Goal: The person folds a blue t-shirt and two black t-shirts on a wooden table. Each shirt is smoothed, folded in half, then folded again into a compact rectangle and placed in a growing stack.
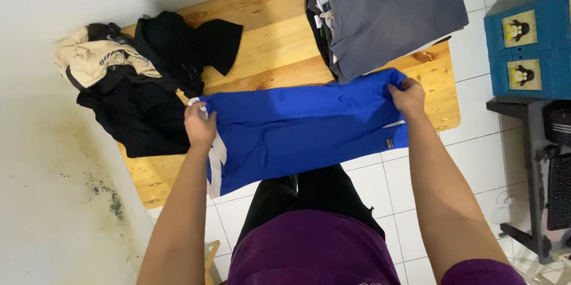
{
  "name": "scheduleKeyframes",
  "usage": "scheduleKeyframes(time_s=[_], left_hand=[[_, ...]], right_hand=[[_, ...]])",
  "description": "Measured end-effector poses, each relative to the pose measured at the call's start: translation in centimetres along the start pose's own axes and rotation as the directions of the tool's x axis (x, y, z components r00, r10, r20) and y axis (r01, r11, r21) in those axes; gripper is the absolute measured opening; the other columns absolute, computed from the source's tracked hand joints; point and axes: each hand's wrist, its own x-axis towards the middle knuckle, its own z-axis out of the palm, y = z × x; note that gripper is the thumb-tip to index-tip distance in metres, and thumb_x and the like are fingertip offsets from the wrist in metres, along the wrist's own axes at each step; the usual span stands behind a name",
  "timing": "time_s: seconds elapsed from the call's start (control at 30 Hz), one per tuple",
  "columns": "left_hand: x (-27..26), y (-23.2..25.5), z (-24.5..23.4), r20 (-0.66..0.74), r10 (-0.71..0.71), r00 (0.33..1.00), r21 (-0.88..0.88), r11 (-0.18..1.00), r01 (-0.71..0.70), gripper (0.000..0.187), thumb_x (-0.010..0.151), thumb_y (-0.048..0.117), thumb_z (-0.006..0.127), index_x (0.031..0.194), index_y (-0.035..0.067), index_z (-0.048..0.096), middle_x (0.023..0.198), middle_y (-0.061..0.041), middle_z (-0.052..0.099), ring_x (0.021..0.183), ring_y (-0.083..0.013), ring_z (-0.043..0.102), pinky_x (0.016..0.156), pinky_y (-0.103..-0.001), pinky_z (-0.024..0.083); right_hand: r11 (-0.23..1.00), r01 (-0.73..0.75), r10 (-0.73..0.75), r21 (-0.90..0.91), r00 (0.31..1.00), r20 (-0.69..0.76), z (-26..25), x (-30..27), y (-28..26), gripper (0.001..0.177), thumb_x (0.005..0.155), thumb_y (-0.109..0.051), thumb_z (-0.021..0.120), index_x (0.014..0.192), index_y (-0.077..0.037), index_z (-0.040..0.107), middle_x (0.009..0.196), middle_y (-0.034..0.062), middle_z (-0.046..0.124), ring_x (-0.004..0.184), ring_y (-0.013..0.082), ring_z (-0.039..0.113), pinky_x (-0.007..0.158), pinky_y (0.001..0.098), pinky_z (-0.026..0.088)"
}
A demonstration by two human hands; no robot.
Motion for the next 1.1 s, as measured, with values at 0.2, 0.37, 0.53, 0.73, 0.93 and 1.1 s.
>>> scheduleKeyframes(time_s=[0.2, 0.37, 0.53, 0.73, 0.93, 1.1], left_hand=[[-0.3, -1.4, -0.8, -0.147, 0.239, 0.96, 0.079, 0.97, -0.229, 0.05, 0.074, 0.009, 0.088, 0.12, 0.015, 0.069, 0.117, -0.017, 0.056, 0.107, -0.0445, 0.062, 0.092, -0.051, 0.05], [-7.8, 6.4, -3.0, -0.058, 0.339, 0.939, 0.344, 0.89, -0.3, 0.052, 0.076, 0.041, 0.085, 0.122, 0.024, 0.066, 0.138, -0.017, 0.045, 0.124, -0.0426, 0.047, 0.093, -0.057, 0.042], [-12.7, 8.1, -1.8, 0.23, 0.226, 0.947, 0.309, 0.905, -0.291, 0.089, 0.067, 0.062, 0.085, 0.139, 0.018, 0.056, 0.131, -0.014, 0.052, 0.123, -0.0367, 0.05, 0.1, -0.062, 0.038], [-12.4, 7.6, -1.3, 0.297, -0.153, 0.942, 0.172, 0.98, 0.105, 0.111, 0.068, 0.043, 0.095, 0.154, 0.014, 0.03, 0.14, -0.017, 0.044, 0.128, -0.0355, 0.051, 0.108, -0.058, 0.033], [-13.1, 3.4, 2.4, 0.294, -0.139, 0.945, 0.141, 0.985, 0.101, 0.068, 0.066, 0.029, 0.094, 0.124, 0.017, 0.059, 0.12, -0.004, 0.057, 0.117, -0.0285, 0.061, 0.101, -0.065, 0.037], [-16.2, 6.0, -1.1, 0.19, 0.441, 0.877, 0.084, 0.883, -0.462, 0.039, 0.058, 0.017, 0.087, 0.071, 0.01, 0.052, 0.141, -0.014, 0.046, 0.137, -0.0422, 0.042, 0.101, -0.057, 0.037]], right_hand=[[0.993, -0.053, 0.012, -0.109, 0.939, -0.343, -2.6, -2.8, -3.5, 0.035, 0.089, -0.024, 0.082, 0.115, -0.021, 0.058, 0.116, 0.0052, 0.057, 0.112, 0.0386, 0.053, 0.091, 0.0644, 0.049], [0.888, 0.406, -0.458, -0.217, 0.827, -0.327, -1.3, -10.0, -8.1, 0.042, 0.081, -0.011, 0.083, 0.117, -0.016, 0.062, 0.121, 0.0156, 0.053, 0.111, 0.042, 0.054, 0.089, 0.0566, 0.045], [0.702, 0.682, -0.696, -0.206, 0.718, 0.004, 1.6, -17.4, -9.7, 0.032, 0.088, -0.019, 0.07, 0.119, -0.023, 0.069, 0.129, 0.0062, 0.057, 0.122, 0.0324, 0.053, 0.098, 0.053, 0.042], [0.788, 0.551, -0.488, -0.276, 0.831, 0.266, 2.2, -21.3, -10.9, 0.064, 0.094, -0.025, 0.064, 0.155, -0.026, 0.045, 0.167, 0.0086, 0.026, 0.156, 0.0313, 0.02, 0.121, 0.0663, 0.016], [0.798, 0.53, -0.48, -0.287, 0.847, 0.23, 2.3, -23.1, -9.4, 0.072, 0.089, -0.028, 0.07, 0.156, -0.026, 0.043, 0.164, 0.0133, 0.028, 0.153, 0.0375, 0.021, 0.118, 0.0723, 0.013], [0.834, 0.499, -0.443, -0.236, 0.86, 0.252, 0.5, -26.0, -8.5, 0.067, 0.091, -0.033, 0.066, 0.153, -0.027, 0.044, 0.16, 0.0104, 0.03, 0.151, 0.0363, 0.023, 0.117, 0.0727, 0.016]])
